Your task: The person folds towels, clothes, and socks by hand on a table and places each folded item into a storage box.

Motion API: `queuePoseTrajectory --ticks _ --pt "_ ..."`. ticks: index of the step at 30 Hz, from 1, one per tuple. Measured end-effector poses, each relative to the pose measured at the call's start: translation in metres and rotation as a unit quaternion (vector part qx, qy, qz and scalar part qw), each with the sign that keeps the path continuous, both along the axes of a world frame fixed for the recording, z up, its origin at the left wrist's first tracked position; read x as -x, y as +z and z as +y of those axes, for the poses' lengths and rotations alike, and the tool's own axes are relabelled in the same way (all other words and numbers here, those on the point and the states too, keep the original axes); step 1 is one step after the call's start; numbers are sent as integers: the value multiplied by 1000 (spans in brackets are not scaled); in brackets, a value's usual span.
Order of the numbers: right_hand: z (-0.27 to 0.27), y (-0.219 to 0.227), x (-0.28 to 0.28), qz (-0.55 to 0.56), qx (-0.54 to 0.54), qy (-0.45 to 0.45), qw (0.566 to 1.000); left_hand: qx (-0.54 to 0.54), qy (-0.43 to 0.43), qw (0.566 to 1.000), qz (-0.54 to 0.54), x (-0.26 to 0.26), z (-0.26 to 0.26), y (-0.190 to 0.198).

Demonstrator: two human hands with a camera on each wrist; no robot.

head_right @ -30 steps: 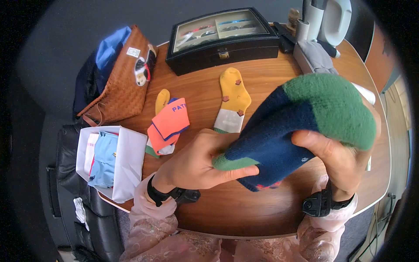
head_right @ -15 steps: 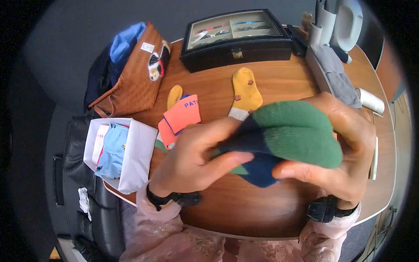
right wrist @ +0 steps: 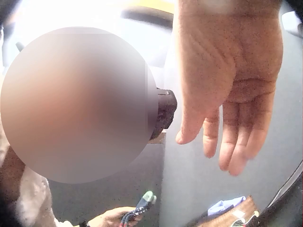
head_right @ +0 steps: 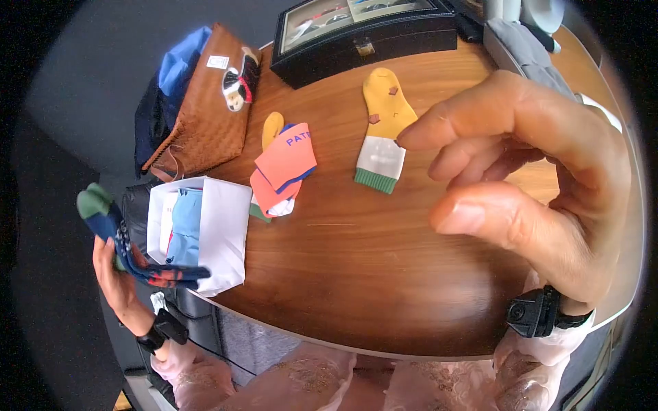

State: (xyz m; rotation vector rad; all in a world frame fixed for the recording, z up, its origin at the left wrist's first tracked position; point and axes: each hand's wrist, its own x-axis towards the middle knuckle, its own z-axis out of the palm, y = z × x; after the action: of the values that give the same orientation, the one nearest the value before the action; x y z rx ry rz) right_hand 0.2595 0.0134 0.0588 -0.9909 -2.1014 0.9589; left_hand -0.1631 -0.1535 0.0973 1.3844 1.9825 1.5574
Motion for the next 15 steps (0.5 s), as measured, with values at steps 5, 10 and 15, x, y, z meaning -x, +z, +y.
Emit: queuePoseTrajectory --ticks 5,10,15 --pt "-1 1 2 2 0 -9 1000 116 -41 989 -82 66 2 -21" --pt "-5 4 2 12 15 -10 1000 246 -128 957 -87 94 22 -71" --pt "-8 2 2 18 5 -33 999 330 -154 924 -113 80 48 -91"
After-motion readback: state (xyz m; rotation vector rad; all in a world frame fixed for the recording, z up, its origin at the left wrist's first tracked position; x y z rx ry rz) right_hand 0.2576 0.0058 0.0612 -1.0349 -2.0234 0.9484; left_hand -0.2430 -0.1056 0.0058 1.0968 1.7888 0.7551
